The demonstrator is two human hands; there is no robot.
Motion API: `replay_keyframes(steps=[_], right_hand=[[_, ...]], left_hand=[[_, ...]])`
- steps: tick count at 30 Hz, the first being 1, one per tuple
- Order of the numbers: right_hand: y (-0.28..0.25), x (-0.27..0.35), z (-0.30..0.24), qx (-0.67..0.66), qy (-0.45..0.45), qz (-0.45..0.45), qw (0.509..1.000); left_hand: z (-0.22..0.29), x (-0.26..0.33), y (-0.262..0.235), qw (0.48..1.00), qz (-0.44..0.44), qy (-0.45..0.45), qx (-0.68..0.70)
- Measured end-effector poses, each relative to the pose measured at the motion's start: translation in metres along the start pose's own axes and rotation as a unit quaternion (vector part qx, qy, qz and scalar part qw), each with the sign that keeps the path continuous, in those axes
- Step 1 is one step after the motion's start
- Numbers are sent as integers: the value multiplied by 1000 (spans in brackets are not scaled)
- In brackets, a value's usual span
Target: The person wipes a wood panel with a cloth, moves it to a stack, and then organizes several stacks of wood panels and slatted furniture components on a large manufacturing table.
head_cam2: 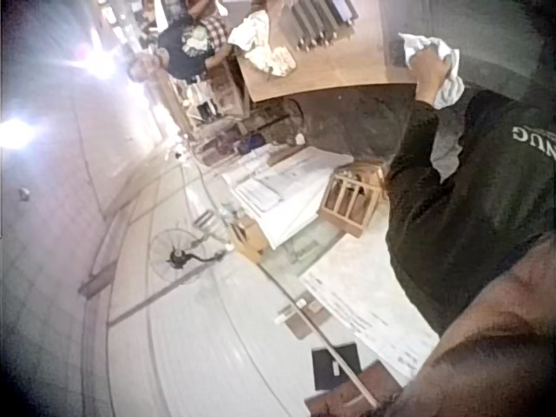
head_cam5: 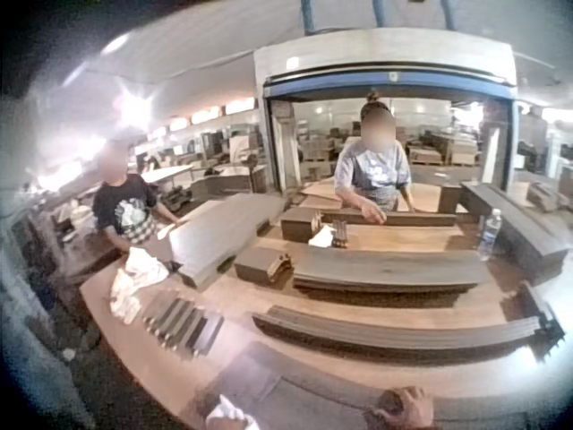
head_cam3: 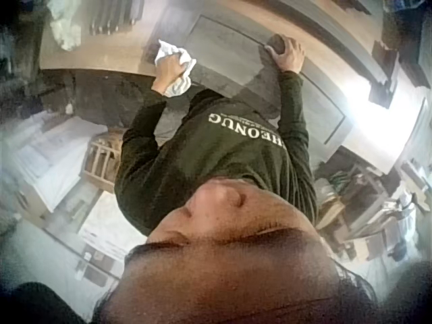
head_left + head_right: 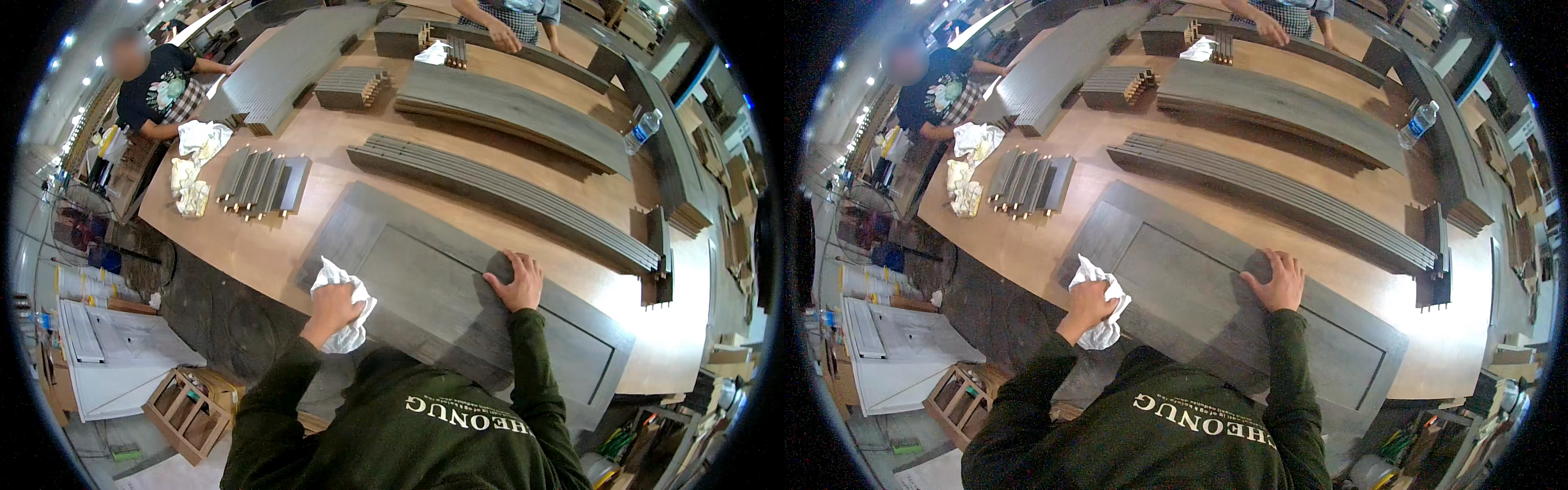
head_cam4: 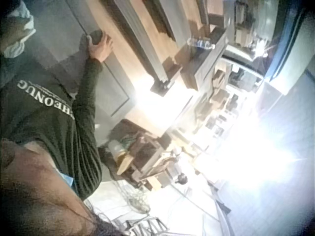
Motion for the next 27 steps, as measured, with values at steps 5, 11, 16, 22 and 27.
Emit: replay_keyframes(steps=[5,11,16,22,27], right_hand=[[1,0,-1,2,2,-2,1000],[-2,-1,-5,4,0,6,1000],[-3,-1,-5,-9,7,1,1000],[-9,2,9,13,22,13,1000],[-3,1,4,13,21,-4,1000]], left_hand=[[-27,-23,-3,998,42,-17,-31],[19,11,11,1000,7,-3,-28],[-12,-5,13,998,3,-22,-53],[-139,-56,19,900,220,-149,345],[-227,-39,-57,757,439,-121,469]])
Point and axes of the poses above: each hand's wrist, its own x-axis away from the middle knuckle, its own y-axis out of the palm, z = x × y, the point moved 1 cm from there along -x, towards the middle knuckle, and after that the axes turned 6 degrees about -x, right-handed, at the moved point
